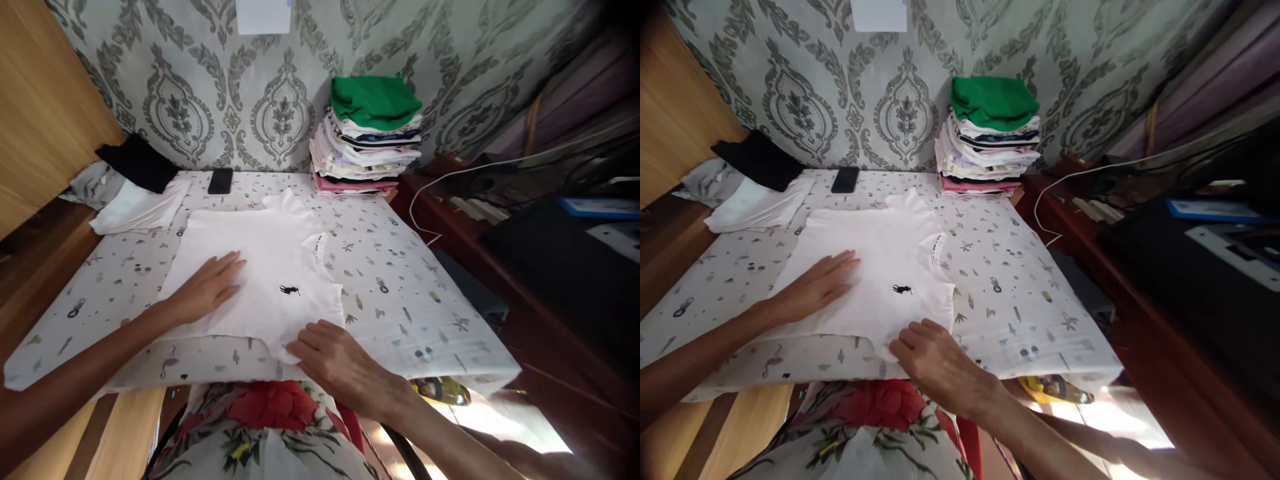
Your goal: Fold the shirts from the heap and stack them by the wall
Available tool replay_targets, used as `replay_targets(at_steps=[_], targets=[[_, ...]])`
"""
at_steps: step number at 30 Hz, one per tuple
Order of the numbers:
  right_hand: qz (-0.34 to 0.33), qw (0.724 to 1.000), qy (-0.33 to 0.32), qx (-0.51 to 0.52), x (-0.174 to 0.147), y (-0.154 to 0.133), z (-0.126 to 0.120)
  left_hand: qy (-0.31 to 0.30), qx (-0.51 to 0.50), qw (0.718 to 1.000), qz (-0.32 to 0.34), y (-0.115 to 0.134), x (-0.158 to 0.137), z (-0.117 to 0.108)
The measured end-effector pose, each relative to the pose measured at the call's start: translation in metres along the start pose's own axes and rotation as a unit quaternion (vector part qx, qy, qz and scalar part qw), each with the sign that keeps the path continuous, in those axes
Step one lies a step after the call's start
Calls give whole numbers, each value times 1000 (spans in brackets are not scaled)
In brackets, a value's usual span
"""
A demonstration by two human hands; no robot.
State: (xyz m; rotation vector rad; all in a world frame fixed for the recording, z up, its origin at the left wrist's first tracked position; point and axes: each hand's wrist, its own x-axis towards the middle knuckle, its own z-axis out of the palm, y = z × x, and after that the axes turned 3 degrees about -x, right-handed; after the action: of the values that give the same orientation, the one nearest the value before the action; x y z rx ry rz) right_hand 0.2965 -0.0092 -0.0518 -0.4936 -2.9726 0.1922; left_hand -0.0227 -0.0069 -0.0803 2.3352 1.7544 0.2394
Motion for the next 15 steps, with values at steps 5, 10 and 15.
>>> replay_targets(at_steps=[5, 10, 15], targets=[[-25, 998, -60, 23, -2, -20, -3, -43, -37, 992, 112, 46, 32, 21], [-27, 992, -79, 96, -3, -19, -7, -63, -69, 976, 195, 82, 53, 41], [48, 977, 65, 197, 8, 10, -8, -85, -105, 951, 279, 112, 77, 48]])
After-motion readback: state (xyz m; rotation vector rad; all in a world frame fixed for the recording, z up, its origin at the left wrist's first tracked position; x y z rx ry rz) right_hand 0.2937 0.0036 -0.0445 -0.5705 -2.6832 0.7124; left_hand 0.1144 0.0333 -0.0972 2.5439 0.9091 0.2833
